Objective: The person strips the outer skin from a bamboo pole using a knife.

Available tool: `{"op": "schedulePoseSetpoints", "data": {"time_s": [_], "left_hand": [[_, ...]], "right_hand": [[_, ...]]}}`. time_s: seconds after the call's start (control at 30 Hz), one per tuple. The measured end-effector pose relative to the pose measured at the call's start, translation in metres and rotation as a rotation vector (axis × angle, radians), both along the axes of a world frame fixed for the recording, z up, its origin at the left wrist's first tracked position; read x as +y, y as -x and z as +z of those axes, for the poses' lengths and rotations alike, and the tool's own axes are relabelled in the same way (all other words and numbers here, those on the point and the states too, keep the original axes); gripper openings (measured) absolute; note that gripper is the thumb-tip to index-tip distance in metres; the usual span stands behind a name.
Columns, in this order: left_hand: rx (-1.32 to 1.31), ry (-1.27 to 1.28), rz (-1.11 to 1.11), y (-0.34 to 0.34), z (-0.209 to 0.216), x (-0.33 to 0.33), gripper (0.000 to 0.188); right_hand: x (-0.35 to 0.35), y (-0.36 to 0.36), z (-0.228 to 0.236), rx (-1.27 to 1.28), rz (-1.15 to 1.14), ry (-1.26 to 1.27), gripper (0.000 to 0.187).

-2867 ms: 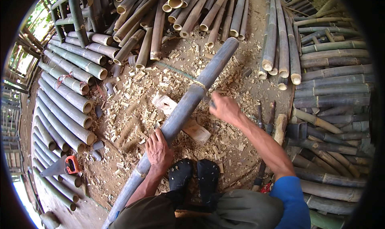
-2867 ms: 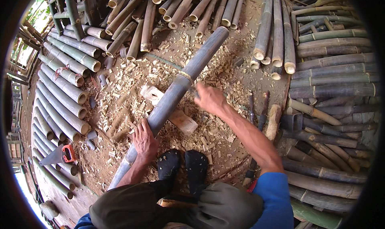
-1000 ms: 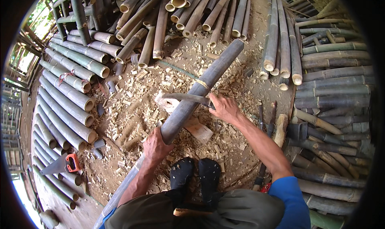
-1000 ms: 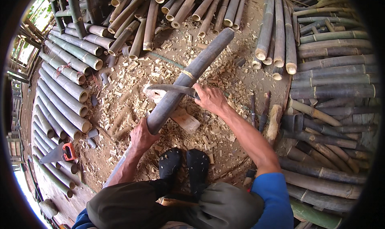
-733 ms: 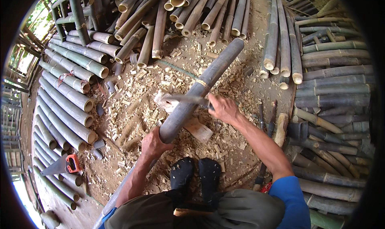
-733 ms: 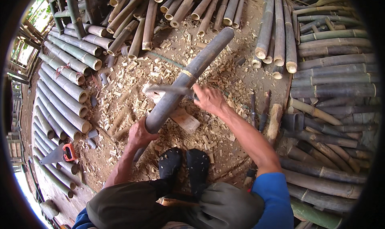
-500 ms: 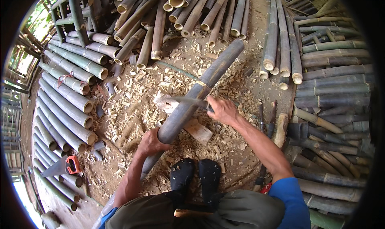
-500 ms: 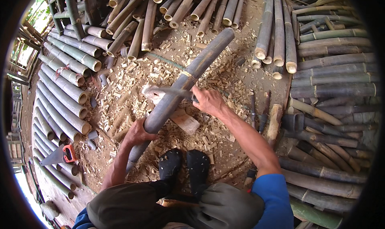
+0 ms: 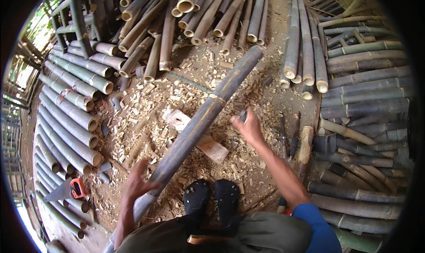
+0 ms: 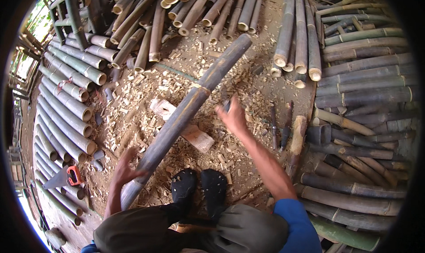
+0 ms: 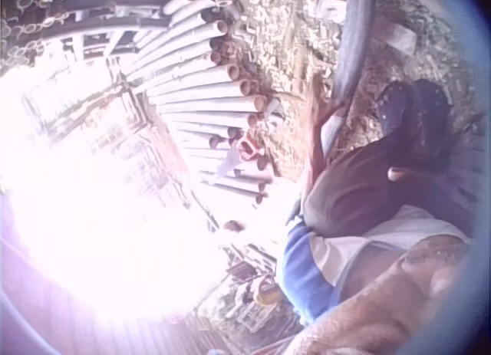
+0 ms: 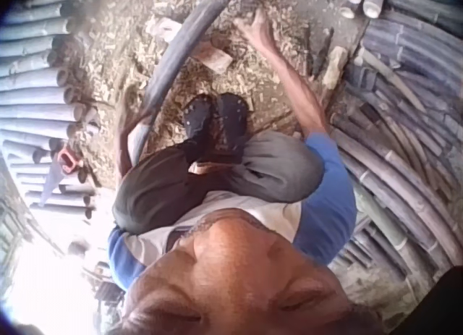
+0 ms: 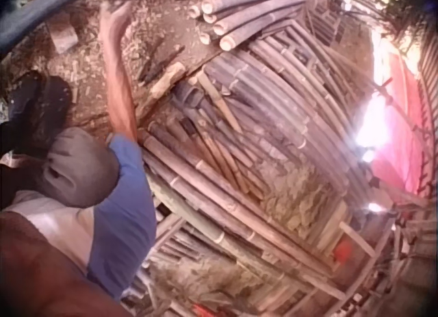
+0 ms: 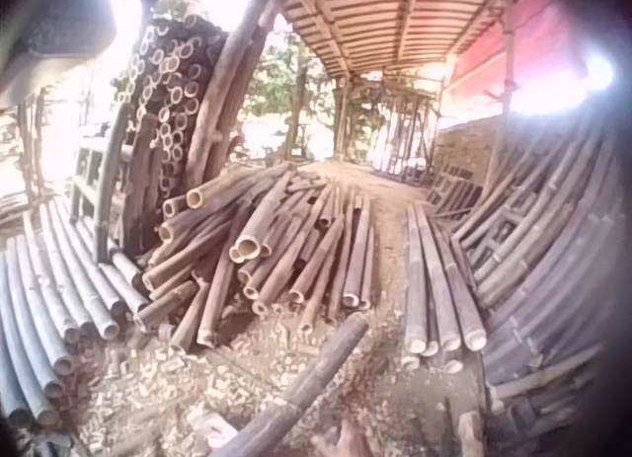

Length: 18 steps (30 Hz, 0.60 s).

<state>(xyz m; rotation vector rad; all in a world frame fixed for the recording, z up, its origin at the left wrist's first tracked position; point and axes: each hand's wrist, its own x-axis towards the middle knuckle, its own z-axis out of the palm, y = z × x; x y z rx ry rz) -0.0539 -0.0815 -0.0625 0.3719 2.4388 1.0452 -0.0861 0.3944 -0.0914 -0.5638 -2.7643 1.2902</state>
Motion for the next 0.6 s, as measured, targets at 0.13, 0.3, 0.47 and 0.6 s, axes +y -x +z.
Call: {"op": "schedulePoseSetpoints", "data": {"time_s": [0.13, 0.3, 0.47, 0.6], "left_hand": [[-0.072, 0.417, 0.081, -0.101, 0.012, -0.091, 0.105], [-0.118, 0.504, 0.217, -0.137, 0.013, -0.095, 0.089], [-0.028, 0.369, 0.245, -0.088, 0.025, -0.02, 0.072], [-0.12, 0.261, 0.133, -0.015, 0.029, 0.064, 0.07]], "right_hand": [[-0.051, -0.079, -0.024, 0.092, 0.27, -0.148, 0.059], [-0.082, -0.085, -0.024, 0.147, 0.239, -0.1, 0.063], [-0.08, -0.094, -0.026, 0.102, 0.18, 0.034, 0.062], [-0.083, -0.095, -0.028, 0.128, 0.076, 0.159, 0.059]]}}
